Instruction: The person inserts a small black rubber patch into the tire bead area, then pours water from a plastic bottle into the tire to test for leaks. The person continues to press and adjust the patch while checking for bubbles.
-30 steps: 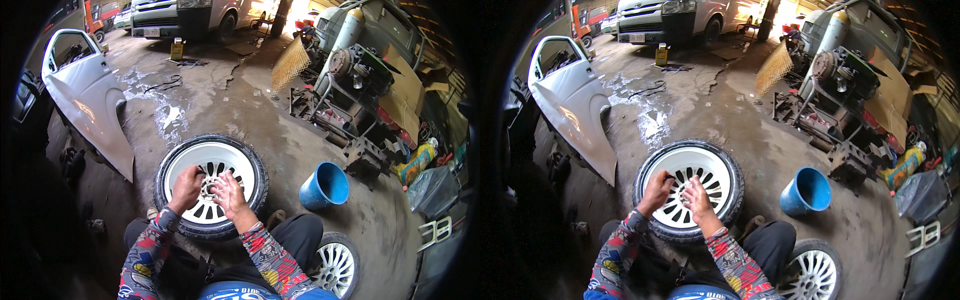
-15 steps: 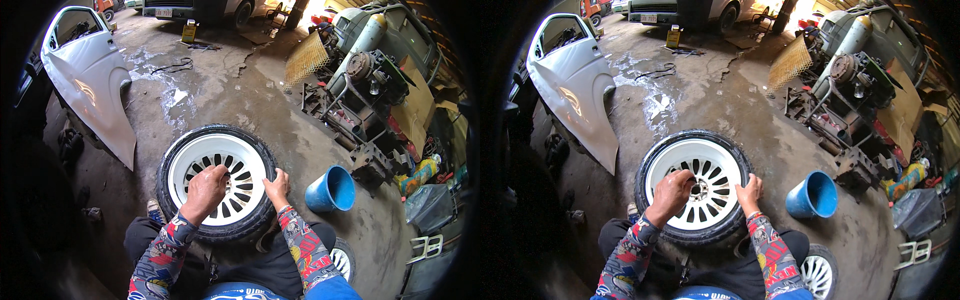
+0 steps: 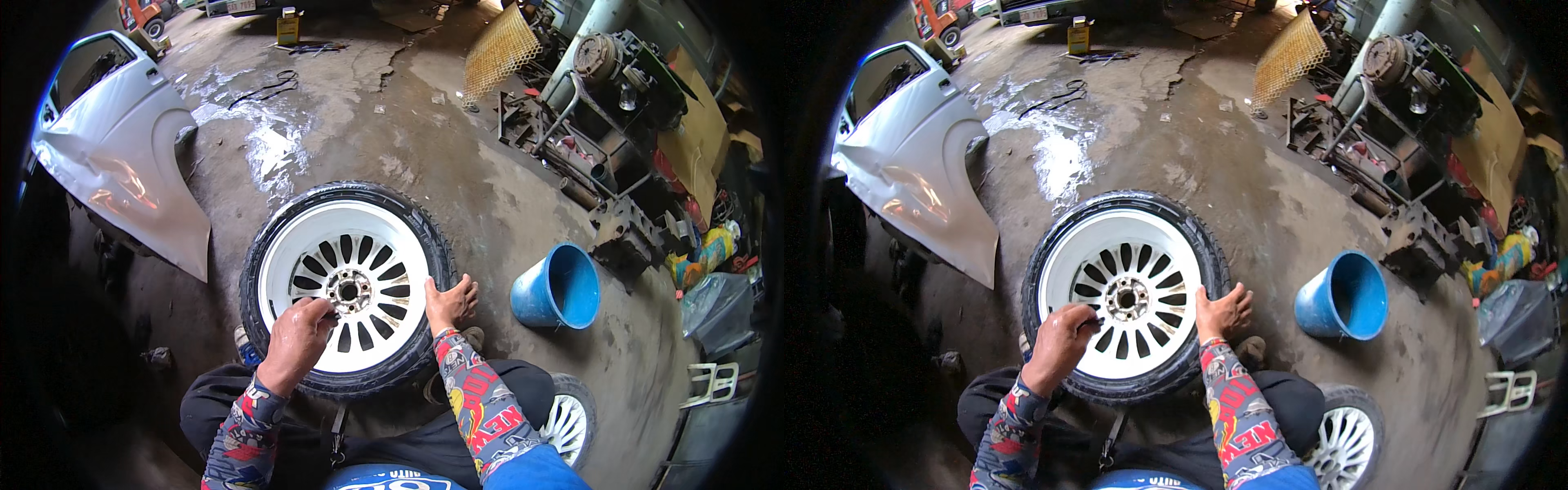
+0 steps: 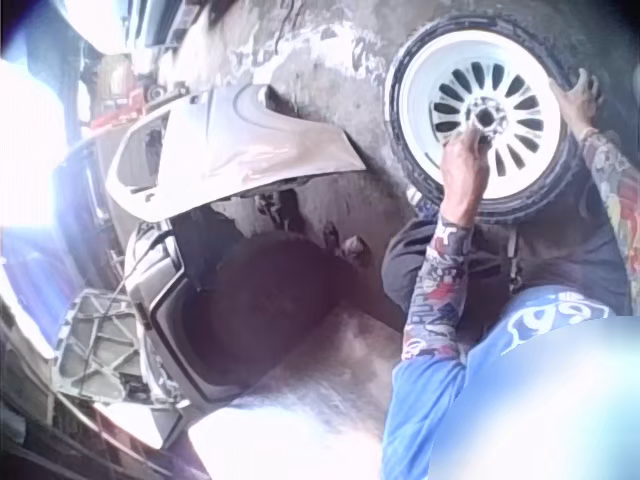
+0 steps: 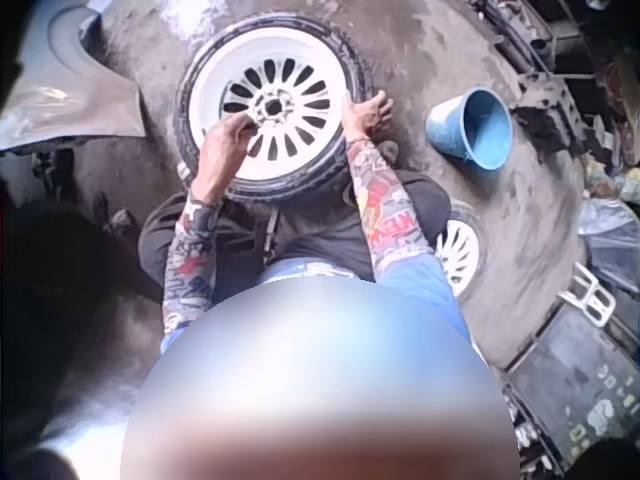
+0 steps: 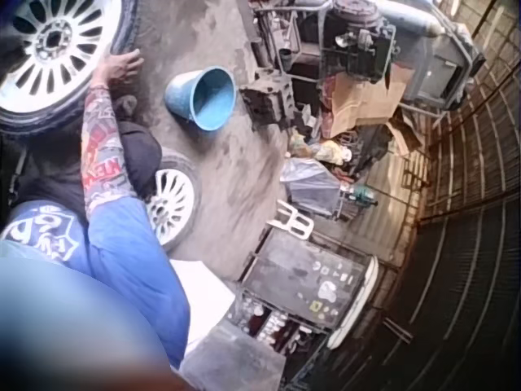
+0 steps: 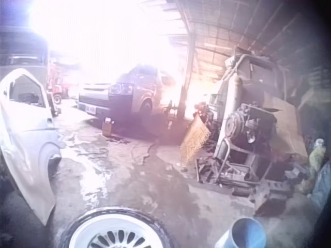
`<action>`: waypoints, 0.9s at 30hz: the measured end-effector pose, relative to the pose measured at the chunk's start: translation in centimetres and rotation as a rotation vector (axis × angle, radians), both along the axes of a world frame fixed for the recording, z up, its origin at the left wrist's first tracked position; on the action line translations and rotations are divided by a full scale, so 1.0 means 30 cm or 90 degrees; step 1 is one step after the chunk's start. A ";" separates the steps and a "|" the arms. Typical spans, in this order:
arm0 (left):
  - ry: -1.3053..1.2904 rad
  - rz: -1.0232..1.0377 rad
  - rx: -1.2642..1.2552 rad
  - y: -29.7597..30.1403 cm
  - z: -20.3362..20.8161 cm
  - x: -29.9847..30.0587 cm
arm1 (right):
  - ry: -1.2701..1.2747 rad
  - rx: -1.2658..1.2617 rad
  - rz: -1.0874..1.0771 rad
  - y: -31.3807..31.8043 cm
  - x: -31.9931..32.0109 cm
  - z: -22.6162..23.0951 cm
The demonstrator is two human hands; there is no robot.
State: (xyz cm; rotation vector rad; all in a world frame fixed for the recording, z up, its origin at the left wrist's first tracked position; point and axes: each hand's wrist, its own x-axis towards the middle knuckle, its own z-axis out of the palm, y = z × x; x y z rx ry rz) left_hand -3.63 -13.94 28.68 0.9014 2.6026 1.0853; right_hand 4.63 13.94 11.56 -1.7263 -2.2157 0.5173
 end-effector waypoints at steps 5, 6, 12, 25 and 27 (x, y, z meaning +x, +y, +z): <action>-0.046 -0.034 0.001 0.036 -0.011 -0.001 | 0.057 0.041 -0.005 -0.005 0.000 0.022; -0.054 -0.038 0.012 0.040 -0.007 0.003 | 0.063 0.053 -0.003 -0.005 0.000 0.015; 0.010 -0.008 0.043 0.050 0.022 0.026 | 0.164 0.070 0.077 -0.012 0.059 -0.023; 0.029 0.007 -0.027 -0.016 -0.008 0.035 | 0.083 0.120 0.100 -0.042 0.126 -0.091; 0.027 -0.032 -0.059 -0.010 -0.045 0.036 | 0.150 0.125 0.065 -0.029 0.127 -0.103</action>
